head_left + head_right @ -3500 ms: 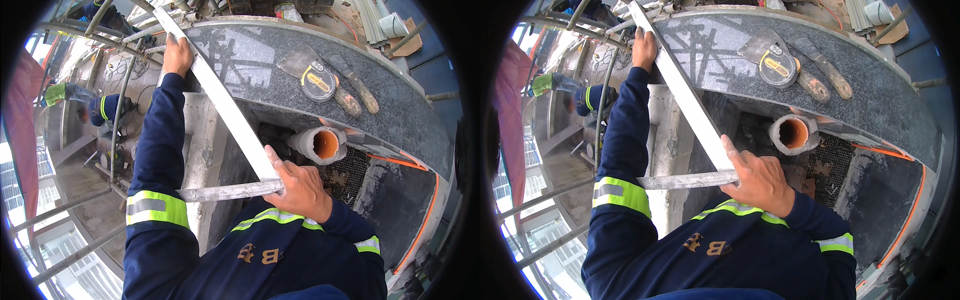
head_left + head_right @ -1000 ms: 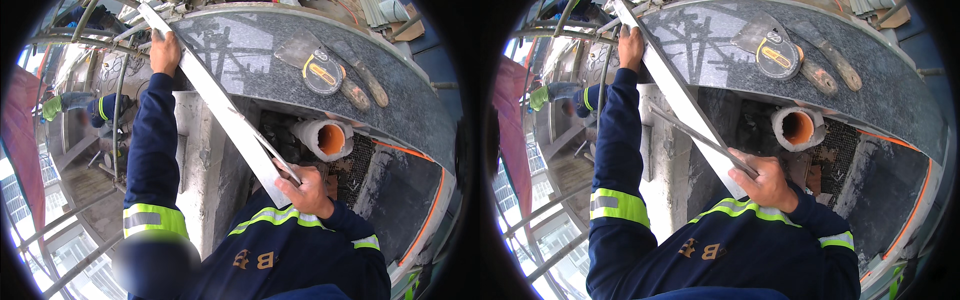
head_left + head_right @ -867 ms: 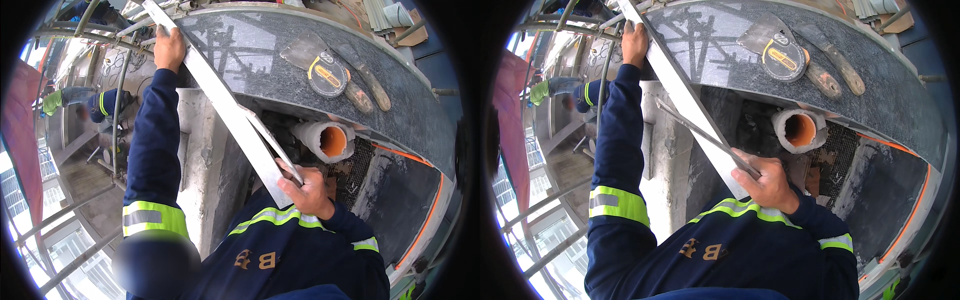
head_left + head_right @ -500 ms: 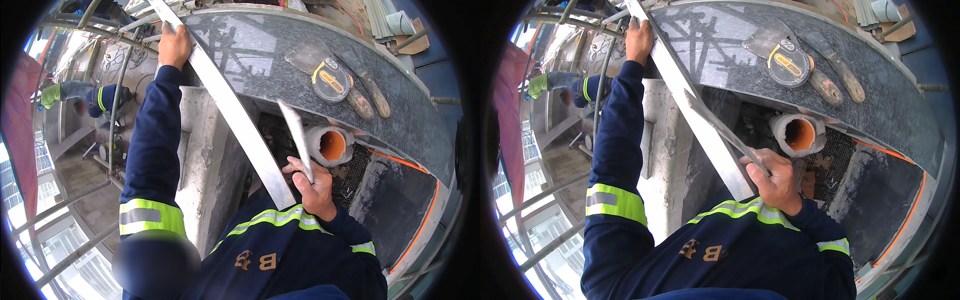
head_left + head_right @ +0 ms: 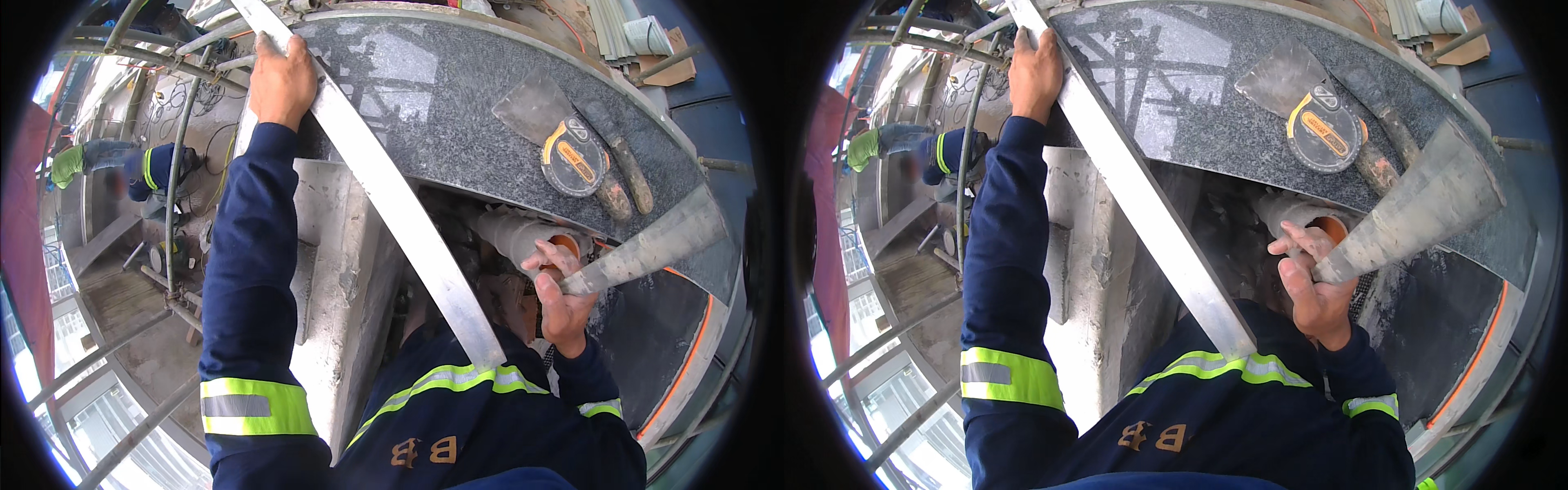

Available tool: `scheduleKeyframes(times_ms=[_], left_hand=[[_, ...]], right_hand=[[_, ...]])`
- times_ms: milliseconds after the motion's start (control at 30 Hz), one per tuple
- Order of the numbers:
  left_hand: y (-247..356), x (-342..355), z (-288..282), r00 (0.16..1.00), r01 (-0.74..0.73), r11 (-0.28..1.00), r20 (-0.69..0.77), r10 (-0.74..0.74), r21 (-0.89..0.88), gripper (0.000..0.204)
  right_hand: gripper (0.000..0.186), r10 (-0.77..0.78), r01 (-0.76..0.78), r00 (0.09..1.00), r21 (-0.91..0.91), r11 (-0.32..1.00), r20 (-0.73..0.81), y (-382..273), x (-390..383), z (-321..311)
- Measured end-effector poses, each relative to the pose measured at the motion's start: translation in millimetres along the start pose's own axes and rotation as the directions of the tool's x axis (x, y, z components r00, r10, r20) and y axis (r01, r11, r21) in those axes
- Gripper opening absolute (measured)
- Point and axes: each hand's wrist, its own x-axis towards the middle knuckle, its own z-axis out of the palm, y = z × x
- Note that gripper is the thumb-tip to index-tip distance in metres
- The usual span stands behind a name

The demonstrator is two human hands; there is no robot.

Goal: The person measures a stone slab with a tape measure and square, marks a cut line, and uses an angle grinder to cut the slab. The person handles the slab and tools while working on scaffolding.

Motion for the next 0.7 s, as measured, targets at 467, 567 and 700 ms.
scheduleKeyframes(times_ms=[467,567,700], left_hand=[[-19,13,12,0.994,-0.109,0.990,-0.017,0.108,-0.086,0.082],[-17,11,9,0.996,-0.091,0.993,0.002,0.091,-0.076,0.081],[-30,20,11,0.993,-0.118,0.989,0.013,0.120,-0.084,0.079]], right_hand=[[0.076,0.457,-0.575,0.750,0.131,0.808,0.478,-21,-5,28],[0.072,0.436,-0.539,0.764,0.100,0.836,0.475,-19,-9,28],[0.066,0.376,-0.468,0.806,0.103,0.878,0.457,-5,-21,31]])
